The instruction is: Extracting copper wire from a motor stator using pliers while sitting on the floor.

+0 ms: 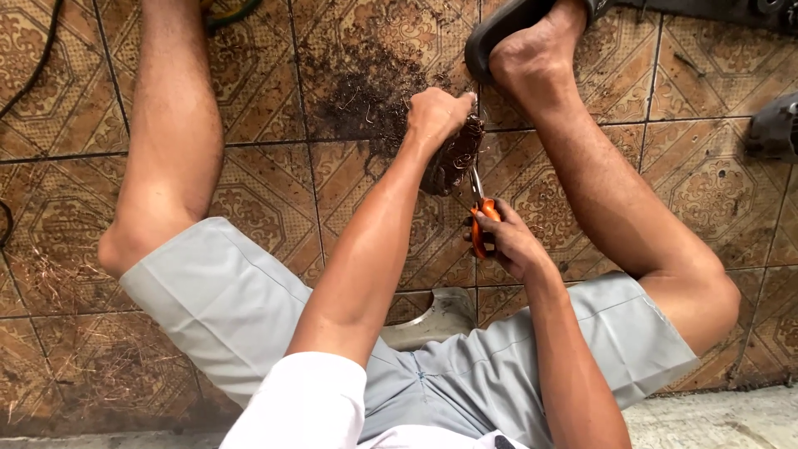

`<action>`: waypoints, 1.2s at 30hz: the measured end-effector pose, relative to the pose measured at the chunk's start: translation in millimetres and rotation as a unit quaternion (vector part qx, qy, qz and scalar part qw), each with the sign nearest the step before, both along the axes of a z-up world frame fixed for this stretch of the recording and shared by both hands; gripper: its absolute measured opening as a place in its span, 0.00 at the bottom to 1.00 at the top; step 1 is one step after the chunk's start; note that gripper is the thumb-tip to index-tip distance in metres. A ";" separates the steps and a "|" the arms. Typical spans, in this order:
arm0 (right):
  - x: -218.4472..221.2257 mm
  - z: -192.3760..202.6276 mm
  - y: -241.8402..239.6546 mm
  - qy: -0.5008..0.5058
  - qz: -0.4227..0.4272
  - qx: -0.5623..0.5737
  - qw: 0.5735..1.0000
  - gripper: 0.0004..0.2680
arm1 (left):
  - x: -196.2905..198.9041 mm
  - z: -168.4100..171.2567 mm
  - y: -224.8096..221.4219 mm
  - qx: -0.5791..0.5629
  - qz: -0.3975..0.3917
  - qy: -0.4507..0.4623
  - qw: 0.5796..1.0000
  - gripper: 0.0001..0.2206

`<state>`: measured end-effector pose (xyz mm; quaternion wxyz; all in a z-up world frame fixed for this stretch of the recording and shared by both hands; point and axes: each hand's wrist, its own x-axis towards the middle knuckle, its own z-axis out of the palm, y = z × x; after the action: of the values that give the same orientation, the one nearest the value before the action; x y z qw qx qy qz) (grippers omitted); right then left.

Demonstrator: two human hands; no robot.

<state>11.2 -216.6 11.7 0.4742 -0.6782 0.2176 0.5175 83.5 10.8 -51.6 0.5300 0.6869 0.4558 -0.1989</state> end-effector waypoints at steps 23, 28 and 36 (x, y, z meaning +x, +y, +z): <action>-13.8 15.6 38.3 -0.148 0.076 0.121 0.979 0.17 | -175.5 101.9 26.5 0.113 -0.164 0.018 0.980 0.34; -12.9 58.4 53.0 -0.148 0.065 0.138 0.977 0.13 | -191.8 65.5 11.1 0.160 -0.030 0.044 0.986 0.33; -16.2 58.3 -0.2 -0.140 0.064 0.057 0.987 0.16 | -151.3 71.1 27.6 0.159 0.048 0.009 0.986 0.32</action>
<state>-5.1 -216.8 70.1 0.5039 -0.7282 0.0760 0.4583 -67.8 38.4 19.5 0.4186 0.7381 0.5188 -0.1041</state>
